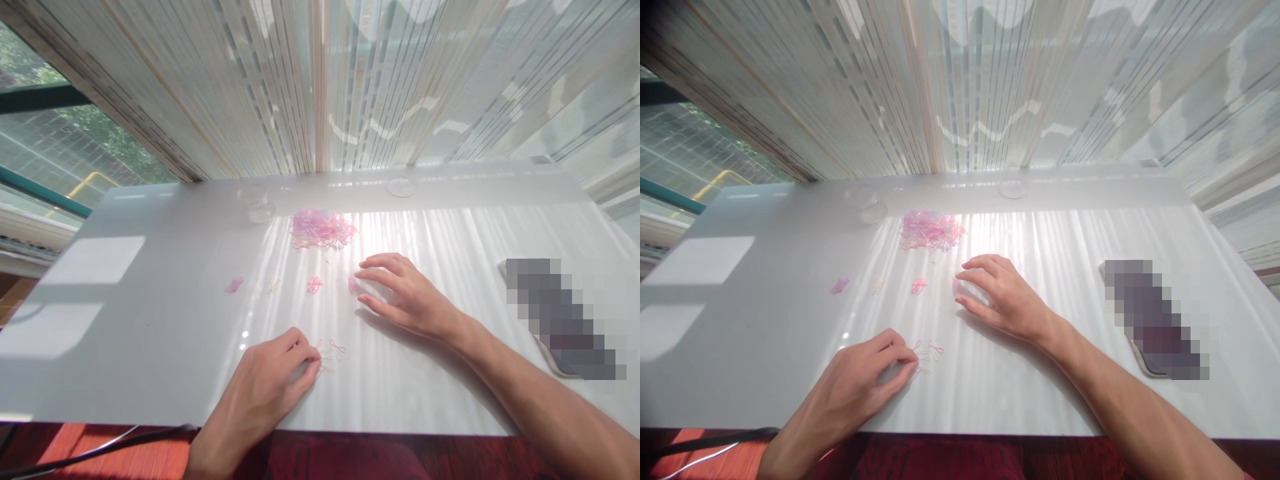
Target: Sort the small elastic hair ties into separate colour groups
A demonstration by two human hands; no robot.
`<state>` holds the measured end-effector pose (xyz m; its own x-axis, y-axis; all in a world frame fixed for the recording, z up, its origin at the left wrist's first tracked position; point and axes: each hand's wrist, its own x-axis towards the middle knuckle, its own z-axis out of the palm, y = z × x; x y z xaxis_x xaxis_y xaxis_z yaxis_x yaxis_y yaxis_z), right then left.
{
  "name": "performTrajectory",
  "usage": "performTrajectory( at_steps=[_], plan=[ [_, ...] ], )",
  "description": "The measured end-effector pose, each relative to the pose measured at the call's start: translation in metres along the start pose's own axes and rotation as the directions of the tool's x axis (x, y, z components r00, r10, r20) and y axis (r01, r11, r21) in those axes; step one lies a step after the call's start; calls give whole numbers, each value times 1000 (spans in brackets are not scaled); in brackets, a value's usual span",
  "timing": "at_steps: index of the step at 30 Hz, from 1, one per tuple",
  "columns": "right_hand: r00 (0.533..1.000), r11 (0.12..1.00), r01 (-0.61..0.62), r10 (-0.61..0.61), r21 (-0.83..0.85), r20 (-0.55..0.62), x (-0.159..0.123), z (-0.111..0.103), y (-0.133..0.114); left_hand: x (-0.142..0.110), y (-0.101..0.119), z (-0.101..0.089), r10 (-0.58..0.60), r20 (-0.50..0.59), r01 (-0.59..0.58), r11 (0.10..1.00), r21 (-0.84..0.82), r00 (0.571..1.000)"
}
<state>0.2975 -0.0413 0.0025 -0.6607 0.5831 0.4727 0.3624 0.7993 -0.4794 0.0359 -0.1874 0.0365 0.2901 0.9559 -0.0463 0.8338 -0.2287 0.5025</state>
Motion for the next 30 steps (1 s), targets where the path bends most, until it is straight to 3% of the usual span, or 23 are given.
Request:
performTrajectory(
  at_steps=[8, 15, 22, 30],
  plan=[
    [1000, 1000, 19, -18, 4, -22, 0, 0, -3, 1, -2, 3, -5, -4, 4, 998, -57, 1000],
    [991, 986, 131, -133, 103, 20, 2, -1, -20, 19, 6, 3, 88, -163, -107, 988, -110, 983],
    [980, 970, 176, -188, 166, 62, 1, 2, -32, 36, 10, 13, 141, -347, -207, 965, -160, 927],
    [980, 967, 196, -201, 160, 10, 3, -1, -33, 34, 5, 21, 61, -384, -177, 946, -273, 921]
  ],
)
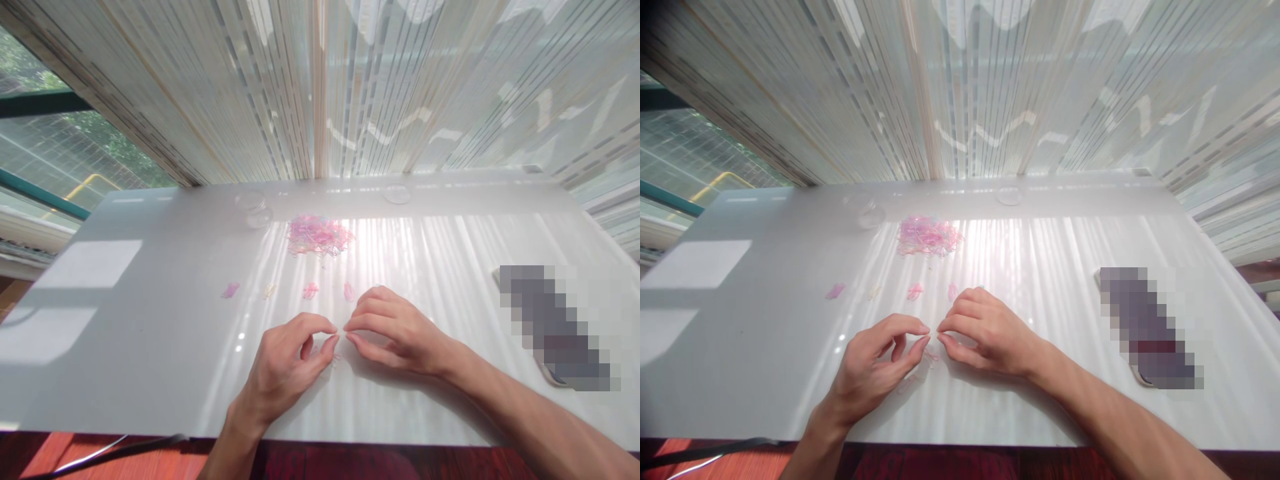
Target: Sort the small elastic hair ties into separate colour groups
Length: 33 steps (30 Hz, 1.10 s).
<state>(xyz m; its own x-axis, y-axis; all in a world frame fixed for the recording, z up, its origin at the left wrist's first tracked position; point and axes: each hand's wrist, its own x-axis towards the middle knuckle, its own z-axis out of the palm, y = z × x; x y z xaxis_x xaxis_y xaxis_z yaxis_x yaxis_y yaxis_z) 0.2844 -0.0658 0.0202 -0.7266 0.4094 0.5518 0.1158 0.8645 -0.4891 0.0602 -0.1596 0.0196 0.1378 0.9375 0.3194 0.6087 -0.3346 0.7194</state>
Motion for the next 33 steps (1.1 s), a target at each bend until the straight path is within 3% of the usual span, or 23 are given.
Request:
performTrajectory(
  at_steps=[5, 15, 18, 20, 22, 25, 28, 33],
  plan=[
    [1000, 1000, 8, -8, -9, -12, 0, -1, 1, 0, -3, 0, -37, 6, 37, 999, -39, 999],
    [999, 1000, -5, 6, 10, -34, -1, 1, 2, 4, -1, -1, -1, -46, -2, 998, -61, 999],
    [998, 1000, -23, 22, -14, -56, -2, -1, 3, 5, -6, -10, -72, -166, 79, 996, 36, 984],
    [996, 999, -28, 24, -38, -87, -2, -3, 5, 5, -12, -20, -190, -345, 254, 956, 148, 919],
    [993, 998, -29, 21, -64, -118, -2, -5, 8, 3, -20, -31, -331, -506, 471, 865, 174, 796],
    [989, 992, -63, 47, -107, -142, -1, -9, 15, 0, -30, -42, -490, -573, 659, 742, 123, 658],
    [978, 980, -134, 107, -148, -177, -1, -12, 23, -1, -35, -46, -586, -544, 741, 663, 104, 600],
    [938, 949, -268, 218, -166, -268, -3, -17, 35, 1, -38, -44, -637, -491, 764, 637, 98, 594]
  ],
)
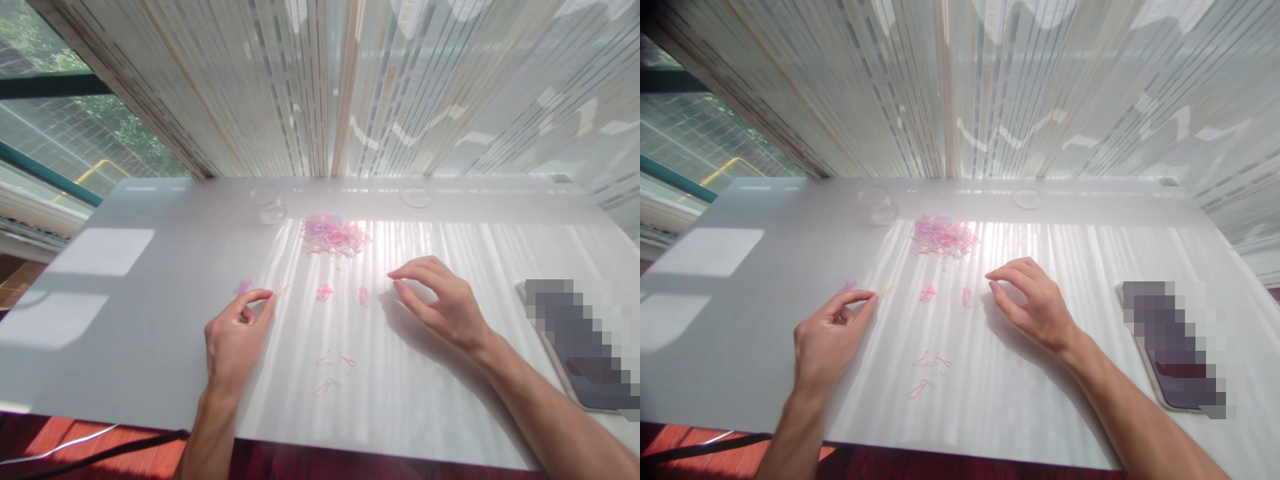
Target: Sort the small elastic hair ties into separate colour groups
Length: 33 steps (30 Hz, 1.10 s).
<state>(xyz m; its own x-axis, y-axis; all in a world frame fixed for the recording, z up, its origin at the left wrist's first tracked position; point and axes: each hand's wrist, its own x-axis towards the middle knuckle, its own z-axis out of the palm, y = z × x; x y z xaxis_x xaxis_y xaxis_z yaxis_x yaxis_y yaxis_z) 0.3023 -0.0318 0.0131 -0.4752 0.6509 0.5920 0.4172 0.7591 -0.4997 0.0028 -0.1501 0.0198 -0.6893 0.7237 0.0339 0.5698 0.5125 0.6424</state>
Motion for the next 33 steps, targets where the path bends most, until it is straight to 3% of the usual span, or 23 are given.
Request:
performTrajectory(
  at_steps=[4, 16, 22, 27, 33],
  plan=[
    [997, 997, -77, 77, -21, 8, 2, -1, 2, 2, 0, 3, -4, 30, 4, 1000, -6, 1000],
    [991, 991, -131, 131, 18, 13, 2, 2, 3, 1, -1, -1, -17, 71, 19, 999, -32, 997],
    [992, 992, -124, 124, 30, 15, 2, 4, 3, 1, 2, 4, 71, 47, -73, 997, 32, 996],
    [991, 991, -131, 130, 42, 22, 0, 5, 2, 2, 14, 4, 119, 98, -135, 975, 176, 988],
    [990, 990, -137, 135, 46, 38, -1, 4, 3, 2, 14, 3, 120, 121, -140, 975, 175, 985]
  ],
)
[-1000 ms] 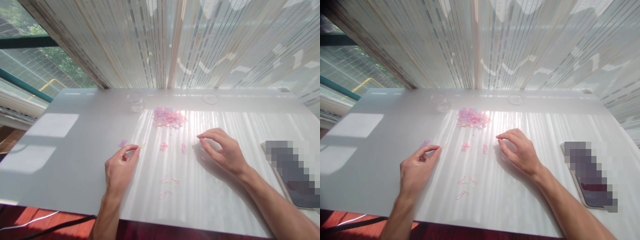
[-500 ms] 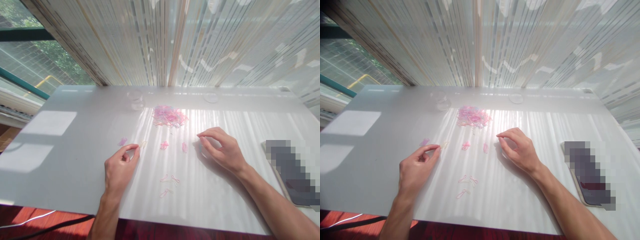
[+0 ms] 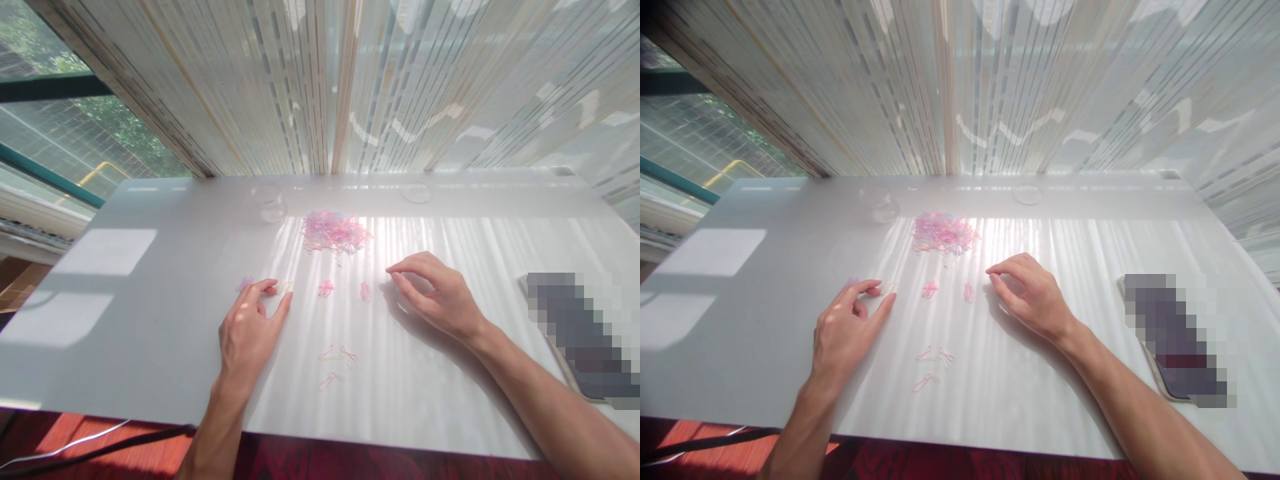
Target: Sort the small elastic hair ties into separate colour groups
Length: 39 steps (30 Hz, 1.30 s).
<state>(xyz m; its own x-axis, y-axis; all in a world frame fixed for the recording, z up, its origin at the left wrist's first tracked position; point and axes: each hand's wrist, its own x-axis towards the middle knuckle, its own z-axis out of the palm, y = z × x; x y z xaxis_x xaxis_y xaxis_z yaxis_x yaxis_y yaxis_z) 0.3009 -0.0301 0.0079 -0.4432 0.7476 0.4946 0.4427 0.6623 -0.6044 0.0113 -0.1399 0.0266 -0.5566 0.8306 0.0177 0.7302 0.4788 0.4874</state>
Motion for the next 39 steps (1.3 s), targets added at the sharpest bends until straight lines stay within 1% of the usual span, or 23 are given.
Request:
performTrajectory(
  at_steps=[5, 11, 20, 24, 29, 32, 34, 35, 37, 38, 39],
  plan=[
    [1000, 1000, 10, -10, 5, -25, 0, -1, 0, 1, 3, -2, -42, 36, 42, 999, 22, 998],
    [998, 1000, 25, -25, 2, -54, 2, -2, 1, 9, 16, -3, -38, 71, 30, 994, 108, 997],
    [999, 1000, 7, -7, 16, -44, 1, -3, 1, 12, 19, 4, -27, 45, 22, 994, 105, 999],
    [999, 1000, 6, -5, 18, -45, 1, -3, 1, 12, 18, 5, -13, 11, 12, 996, 91, 1000],
    [999, 1000, 9, -9, 8, -39, 1, -3, 2, 13, 18, 6, -10, 36, 6, 994, 113, 999],
    [999, 1000, 20, -20, 3, -37, 1, -3, 2, 12, 17, 5, -5, 15, 4, 995, 99, 1000],
    [999, 1000, 19, -19, 5, -42, 1, -3, 2, 8, 14, 3, 31, -31, -29, 998, 60, 999],
    [999, 1000, 16, -15, 6, -45, 1, -3, 2, 4, 11, 2, 66, -61, -65, 997, 30, 996],
    [999, 1000, 11, -11, 7, -52, 1, -3, 2, -5, 5, -1, 176, -96, -180, 983, -41, 980],
    [998, 1000, 13, -12, 7, -54, 1, -3, 2, -11, 1, -3, 242, -78, -248, 966, -79, 967],
    [998, 1000, 15, -15, 7, -54, 1, -3, 2, -17, -3, -6, 312, -23, -312, 943, -118, 950]
  ],
)
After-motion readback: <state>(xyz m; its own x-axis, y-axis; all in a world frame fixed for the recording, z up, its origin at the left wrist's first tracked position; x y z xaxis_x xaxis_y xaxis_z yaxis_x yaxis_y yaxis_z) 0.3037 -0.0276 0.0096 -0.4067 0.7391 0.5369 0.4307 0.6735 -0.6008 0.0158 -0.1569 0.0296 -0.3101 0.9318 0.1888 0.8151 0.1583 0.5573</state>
